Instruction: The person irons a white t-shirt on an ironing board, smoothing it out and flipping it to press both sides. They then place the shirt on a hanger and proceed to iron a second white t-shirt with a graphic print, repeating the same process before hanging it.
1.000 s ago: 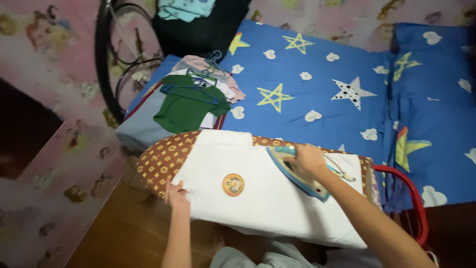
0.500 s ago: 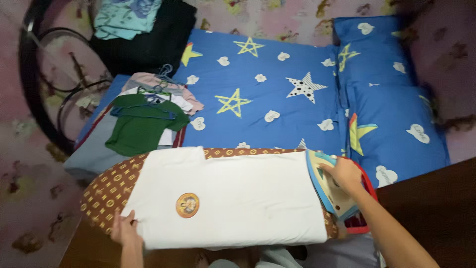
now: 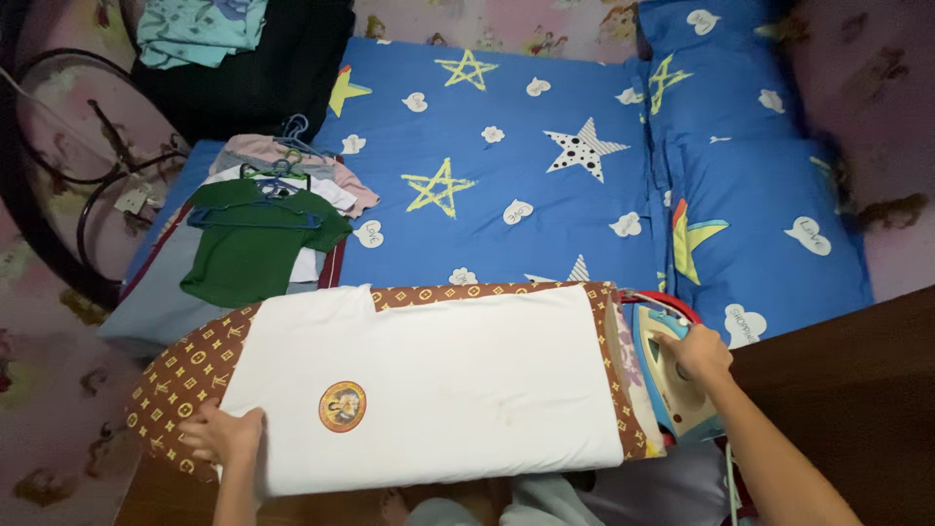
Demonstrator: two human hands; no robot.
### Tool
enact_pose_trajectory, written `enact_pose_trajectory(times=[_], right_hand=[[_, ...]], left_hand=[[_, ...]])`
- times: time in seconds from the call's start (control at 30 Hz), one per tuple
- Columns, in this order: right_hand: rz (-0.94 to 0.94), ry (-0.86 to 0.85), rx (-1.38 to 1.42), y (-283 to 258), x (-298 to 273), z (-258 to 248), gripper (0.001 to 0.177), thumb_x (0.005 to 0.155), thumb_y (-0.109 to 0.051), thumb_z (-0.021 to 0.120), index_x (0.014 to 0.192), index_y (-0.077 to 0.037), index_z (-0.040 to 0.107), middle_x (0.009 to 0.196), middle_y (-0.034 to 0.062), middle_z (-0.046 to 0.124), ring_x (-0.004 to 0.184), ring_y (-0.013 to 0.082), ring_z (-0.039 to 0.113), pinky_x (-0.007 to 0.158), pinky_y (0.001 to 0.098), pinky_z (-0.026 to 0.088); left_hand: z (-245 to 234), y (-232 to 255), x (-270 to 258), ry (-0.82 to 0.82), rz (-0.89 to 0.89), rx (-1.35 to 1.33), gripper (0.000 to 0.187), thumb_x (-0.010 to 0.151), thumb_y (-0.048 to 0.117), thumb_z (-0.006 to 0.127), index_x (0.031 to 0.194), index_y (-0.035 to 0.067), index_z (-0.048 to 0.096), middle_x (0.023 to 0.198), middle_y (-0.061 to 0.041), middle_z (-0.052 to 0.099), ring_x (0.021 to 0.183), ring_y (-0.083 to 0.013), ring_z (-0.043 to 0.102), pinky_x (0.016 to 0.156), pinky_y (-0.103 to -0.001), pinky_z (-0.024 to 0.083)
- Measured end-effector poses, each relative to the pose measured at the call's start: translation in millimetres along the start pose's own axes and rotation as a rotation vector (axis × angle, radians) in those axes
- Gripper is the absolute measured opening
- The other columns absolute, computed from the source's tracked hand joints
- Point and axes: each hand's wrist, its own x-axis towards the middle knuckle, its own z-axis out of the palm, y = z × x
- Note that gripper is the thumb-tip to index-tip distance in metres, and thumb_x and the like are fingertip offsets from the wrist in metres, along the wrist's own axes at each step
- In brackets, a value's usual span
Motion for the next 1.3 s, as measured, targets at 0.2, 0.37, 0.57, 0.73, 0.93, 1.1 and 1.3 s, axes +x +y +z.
enact_pose_trajectory(times=[0.2,0.37,0.57,0.73,0.93,1.1,1.3], right_hand=[[-0.054,-0.003,0.016,-1,-3,2,0.078,0.078,-0.062,0.078,0.135,-0.010,0.067,0.120,0.0249,0.072,0.112,0.0424,0.070,0.094,0.0509,0.056],[-0.397,0.584,-0.141,-3,-37,22,0.072,0.072,-0.045,0.083,0.124,0.000,0.064,0.122,0.0265,0.066,0.111,0.0430,0.066,0.093,0.0500,0.054],[-0.196,0.068,0.244,-16,-114,97,0.071,0.081,-0.057,0.079,0.106,0.008,0.072,0.097,0.0311,0.076,0.094,0.0428,0.073,0.088,0.0475,0.056],[-0.050,-0.012,0.383,-17,-146,119,0.081,0.069,-0.060,0.085,0.107,0.010,0.074,0.095,0.0288,0.075,0.091,0.0378,0.075,0.083,0.0446,0.057],[-0.066,-0.189,0.576,1,-156,88,0.064,0.073,-0.048,0.084,0.106,0.007,0.081,0.089,0.0214,0.079,0.077,0.0314,0.072,0.072,0.0431,0.055],[0.012,-0.153,0.531,45,-175,83,0.055,0.077,-0.040,0.088,0.102,0.009,0.084,0.085,0.0220,0.078,0.073,0.0282,0.068,0.067,0.0385,0.052],[0.179,-0.169,0.372,84,-198,93,0.055,0.075,-0.045,0.089,0.099,0.004,0.082,0.087,0.0247,0.079,0.077,0.0357,0.074,0.073,0.0448,0.057]], left_hand=[[2,-30,15,-0.116,0.069,0.102,0.091,0.056,0.042,0.094,0.137,0.017,0.059,0.146,-0.021,0.031,0.140,-0.0436,0.026,0.120,-0.061,0.023],[-7,-35,31,-0.296,0.076,-0.031,0.094,0.054,0.034,0.094,0.138,0.012,0.057,0.144,-0.022,0.032,0.135,-0.0443,0.031,0.106,-0.066,0.037],[-35,-37,29,-0.595,-0.025,-0.503,0.072,0.072,0.029,0.088,0.133,0.000,0.063,0.128,-0.027,0.062,0.111,-0.0401,0.066,0.095,-0.053,0.057],[-47,-39,19,-0.654,0.090,-0.629,0.065,0.078,0.025,0.084,0.135,0.002,0.062,0.115,-0.021,0.075,0.102,-0.0327,0.074,0.094,-0.045,0.057],[-45,-48,19,-0.821,0.100,-0.601,0.057,0.082,0.025,0.077,0.133,0.001,0.068,0.117,-0.018,0.079,0.103,-0.0267,0.076,0.093,-0.044,0.059],[-73,-90,-1,-1.058,0.081,-0.634,0.063,0.078,0.018,0.077,0.138,0.007,0.062,0.115,-0.020,0.079,0.097,-0.0361,0.072,0.085,-0.059,0.056],[-51,-164,-42,-1.186,0.044,-0.341,0.062,0.074,0.025,0.088,0.131,0.010,0.067,0.120,-0.015,0.082,0.114,-0.0267,0.076,0.102,-0.046,0.055]])
